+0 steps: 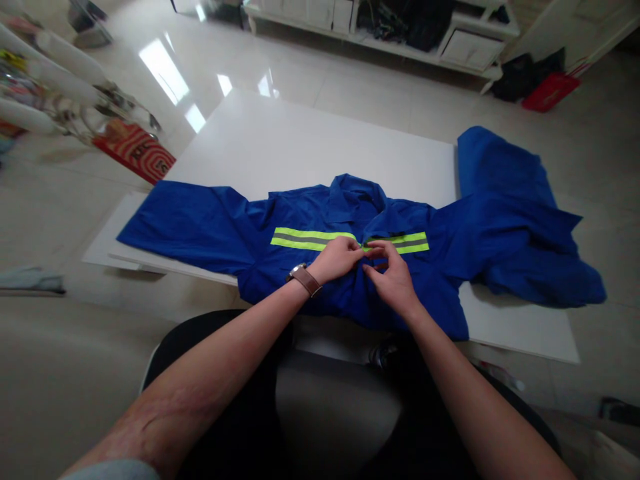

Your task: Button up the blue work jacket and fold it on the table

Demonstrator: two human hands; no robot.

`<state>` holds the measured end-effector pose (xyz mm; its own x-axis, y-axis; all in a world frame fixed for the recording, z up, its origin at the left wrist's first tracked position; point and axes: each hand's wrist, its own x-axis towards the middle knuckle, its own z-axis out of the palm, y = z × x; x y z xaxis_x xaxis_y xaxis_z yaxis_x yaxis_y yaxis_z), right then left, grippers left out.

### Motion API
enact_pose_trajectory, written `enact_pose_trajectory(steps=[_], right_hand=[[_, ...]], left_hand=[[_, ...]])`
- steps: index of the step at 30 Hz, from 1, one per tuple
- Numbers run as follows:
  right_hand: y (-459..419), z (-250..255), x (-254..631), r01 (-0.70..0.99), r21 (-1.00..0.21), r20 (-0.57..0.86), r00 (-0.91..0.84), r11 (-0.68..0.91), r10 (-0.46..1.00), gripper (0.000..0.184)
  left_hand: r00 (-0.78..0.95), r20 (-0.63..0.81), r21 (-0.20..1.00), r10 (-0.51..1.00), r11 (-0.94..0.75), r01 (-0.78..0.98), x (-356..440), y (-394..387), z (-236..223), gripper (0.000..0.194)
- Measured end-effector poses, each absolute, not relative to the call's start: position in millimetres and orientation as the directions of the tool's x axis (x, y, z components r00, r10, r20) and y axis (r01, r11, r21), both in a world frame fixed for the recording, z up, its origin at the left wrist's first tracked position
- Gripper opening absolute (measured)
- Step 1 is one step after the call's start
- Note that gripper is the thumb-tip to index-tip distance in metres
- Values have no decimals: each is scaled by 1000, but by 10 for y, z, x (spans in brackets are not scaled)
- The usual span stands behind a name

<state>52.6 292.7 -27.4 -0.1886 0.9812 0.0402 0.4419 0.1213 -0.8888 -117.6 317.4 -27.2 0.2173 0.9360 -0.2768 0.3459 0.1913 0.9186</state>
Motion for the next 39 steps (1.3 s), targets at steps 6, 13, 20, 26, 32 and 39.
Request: enact_pose_trajectory(steps=[6,13,20,26,32,39], right_hand=[[2929,-250,505,438,-893,37,-159,104,987,36],[2925,-225,497,438,-892,42,-164,111,986,28],[2939,-230,510,503,-857,55,-125,112,991,22],[2943,-226,528,527,-838,63,-160,140,985,23],[2936,-220,530,535,-828,82,-178,166,981,23],[2928,-183,519,556,-810,82,-204,185,975,17]], left_hand=[[119,-304,942,945,280,183,-1126,3187,-429,6],[87,-350,937,933,350,22,-1104,3179,-419,21],[96,-393,915,914,399,-54,-1093,3185,-319,23],[65,-411,904,909,416,-100,-1081,3176,-293,20],[75,-391,912,917,397,-101,-1085,3160,-270,25],[53,-393,914,918,396,-91,-1092,3130,-206,38]])
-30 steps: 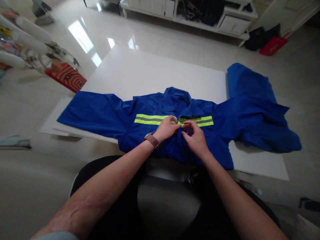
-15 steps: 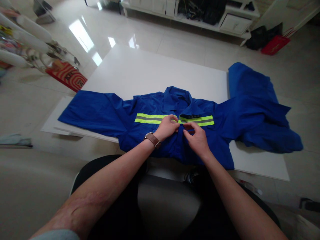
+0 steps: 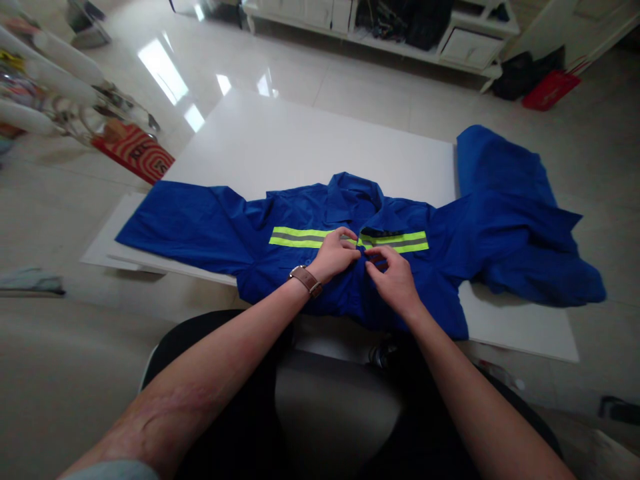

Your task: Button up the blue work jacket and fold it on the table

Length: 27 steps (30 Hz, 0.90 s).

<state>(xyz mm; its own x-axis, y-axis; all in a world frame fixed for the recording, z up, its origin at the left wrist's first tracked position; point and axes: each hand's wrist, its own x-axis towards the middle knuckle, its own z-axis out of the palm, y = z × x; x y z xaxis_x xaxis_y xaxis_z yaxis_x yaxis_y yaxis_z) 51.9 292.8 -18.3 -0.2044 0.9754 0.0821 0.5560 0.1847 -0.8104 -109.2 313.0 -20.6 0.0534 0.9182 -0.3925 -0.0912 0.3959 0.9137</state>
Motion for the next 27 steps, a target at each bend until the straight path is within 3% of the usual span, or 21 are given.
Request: enact_pose_trajectory(steps=[3,7,13,16,20,22,27], right_hand=[[2909,-186,511,560,-802,95,-220,206,971,15],[2908,-214,510,555,-811,94,-194,188,977,27],[2916,-276,530,599,-761,94,-281,251,955,27],[2895,-328,536,621,-738,71,-317,264,946,29],[2904,-375,563,679,-681,70,-312,274,948,33],[2939,-364,587,704,-651,107,-284,283,953,30],[3069,-299,705,729,-626,240,-159,278,958,22]], left_hand=[[50,-370,923,928,373,-89,-1096,3136,-220,39],[89,-297,954,951,300,-24,-1103,3157,-278,36],[118,-120,960,986,85,267,-1154,3156,-314,32],[151,-120,836,981,18,548,-1198,3122,-244,32],[103,-199,549,975,24,835,-1229,3071,-126,35],[106,-198,488,974,4,873,-1224,3059,-94,35],[238,-262,478,935,-88,874,-1195,3070,-98,39]])
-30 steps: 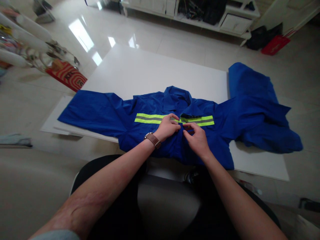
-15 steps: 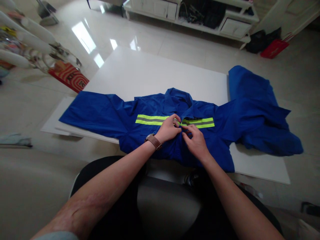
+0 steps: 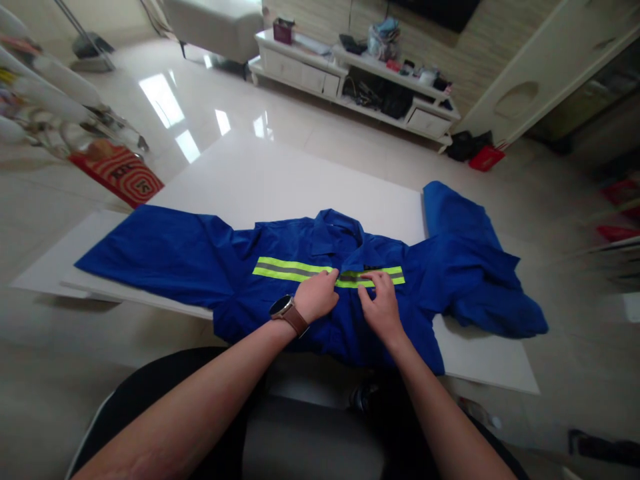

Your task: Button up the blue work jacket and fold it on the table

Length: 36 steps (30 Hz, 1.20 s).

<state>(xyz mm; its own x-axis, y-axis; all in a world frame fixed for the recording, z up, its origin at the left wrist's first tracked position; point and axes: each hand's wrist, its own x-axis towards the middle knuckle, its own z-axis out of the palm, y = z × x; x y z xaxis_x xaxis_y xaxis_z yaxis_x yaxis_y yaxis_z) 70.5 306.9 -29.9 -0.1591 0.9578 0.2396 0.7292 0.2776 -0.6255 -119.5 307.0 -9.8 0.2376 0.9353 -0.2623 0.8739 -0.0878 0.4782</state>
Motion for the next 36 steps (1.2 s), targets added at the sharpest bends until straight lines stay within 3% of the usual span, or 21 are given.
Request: enact_pose_trajectory(steps=[6,10,16,22,27,29,31,33,36], right_hand=[[3446,-350,905,721,-673,237,-5,168,971,28],[4039,-369,777,760,-637,274,67,128,959,33],[4886,-264,527,703,-710,40,87,-33,995,16],[5110,-93,725,704,-701,-44,114,-112,992,8],[4865,-95,812,804,-590,87,149,-70,985,22],[4682,-111,763,877,-476,179,16,72,984,31],[4496,-127,673,917,-269,214,-241,295,947,38],[4365,-142,540,879,-83,151,-455,470,878,44],[4331,-187,261,846,-7,-18,-533,533,846,55]], left_hand=[[245,-264,518,933,-77,852,-1306,3151,-18,37],[211,-224,497,951,-74,864,-1450,3165,91,33],[196,-241,484,951,-58,873,-1557,3158,147,34],[174,-433,435,884,35,900,-1609,3120,37,49],[204,-463,431,862,18,902,-1589,3115,-103,68],[209,-478,416,853,10,909,-1567,3123,-174,77],[219,-484,407,847,-3,913,-1548,3133,-242,83],[236,-483,405,843,-24,914,-1535,3149,-290,84],[221,-493,386,841,-16,922,-1534,3179,-305,82]])
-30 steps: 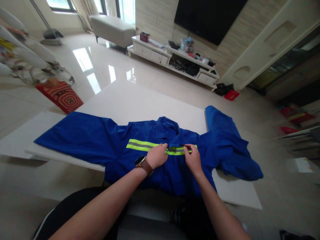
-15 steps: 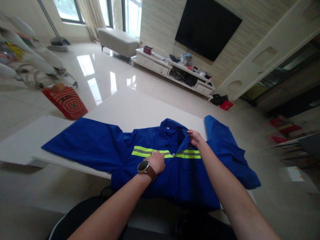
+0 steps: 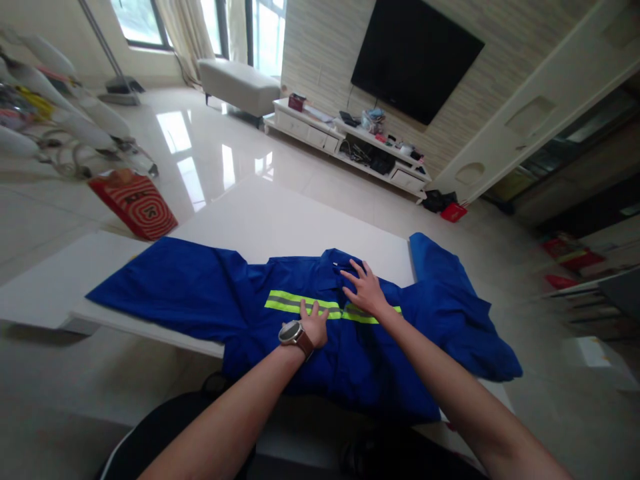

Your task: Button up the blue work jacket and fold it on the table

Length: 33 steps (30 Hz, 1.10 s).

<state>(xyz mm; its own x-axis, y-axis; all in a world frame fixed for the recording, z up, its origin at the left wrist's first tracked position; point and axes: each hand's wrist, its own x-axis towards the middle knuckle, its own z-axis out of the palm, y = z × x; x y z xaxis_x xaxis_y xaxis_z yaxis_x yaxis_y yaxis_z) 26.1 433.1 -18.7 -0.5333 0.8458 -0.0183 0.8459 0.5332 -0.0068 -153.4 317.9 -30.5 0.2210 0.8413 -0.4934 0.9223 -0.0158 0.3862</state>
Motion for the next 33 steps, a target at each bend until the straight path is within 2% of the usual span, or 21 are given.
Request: enact_pose_trajectory(steps=[5,8,13,16,18,20,23,26,28,30,31,33], right_hand=[[4486,-412,-254,819,-103,-366,-559,565,744,65],[4631,-579,-424,829,-120,-416,-541,546,730,67],[5170,-717,-539,848,-99,-365,-518,521,774,66],[5585,-666,-714,853,-31,-340,-499,521,797,64],[5765,-574,-906,848,56,-263,-496,526,828,62],[5815,-466,-1099,848,118,-129,-503,517,855,61],[5684,-335,-1141,845,90,71,-533,527,843,56],[5398,-189,-524,863,47,137,-504,502,853,47],[5145,-17,276,943,-19,148,-325,331,934,39],[4849,210,1222,976,-208,191,105,-64,976,31],[4690,328,1683,896,-347,198,359,-277,912,26],[4370,528,2467,783,-418,165,564,-460,809,21]], left_hand=[[136,-476,396,869,74,915,-1606,3186,-139,72],[132,-487,377,863,72,923,-1658,3135,21,69],[173,-543,410,821,79,909,-1689,3068,146,68],[190,-546,423,816,72,903,-1710,3070,142,70],[197,-542,425,817,64,903,-1731,3077,144,71],[189,-561,408,806,70,910,-1744,3085,153,73],[180,-584,363,791,56,930,-1723,3099,160,73],[196,-562,344,804,12,939,-1656,3091,166,70],[208,-560,346,802,-3,938,-1613,3066,184,68],[215,-570,341,793,-10,940,-1584,3034,210,67],[216,-575,336,789,-14,942,-1575,3019,222,67],[214,-571,324,793,-22,946,-1562,2995,235,65]])
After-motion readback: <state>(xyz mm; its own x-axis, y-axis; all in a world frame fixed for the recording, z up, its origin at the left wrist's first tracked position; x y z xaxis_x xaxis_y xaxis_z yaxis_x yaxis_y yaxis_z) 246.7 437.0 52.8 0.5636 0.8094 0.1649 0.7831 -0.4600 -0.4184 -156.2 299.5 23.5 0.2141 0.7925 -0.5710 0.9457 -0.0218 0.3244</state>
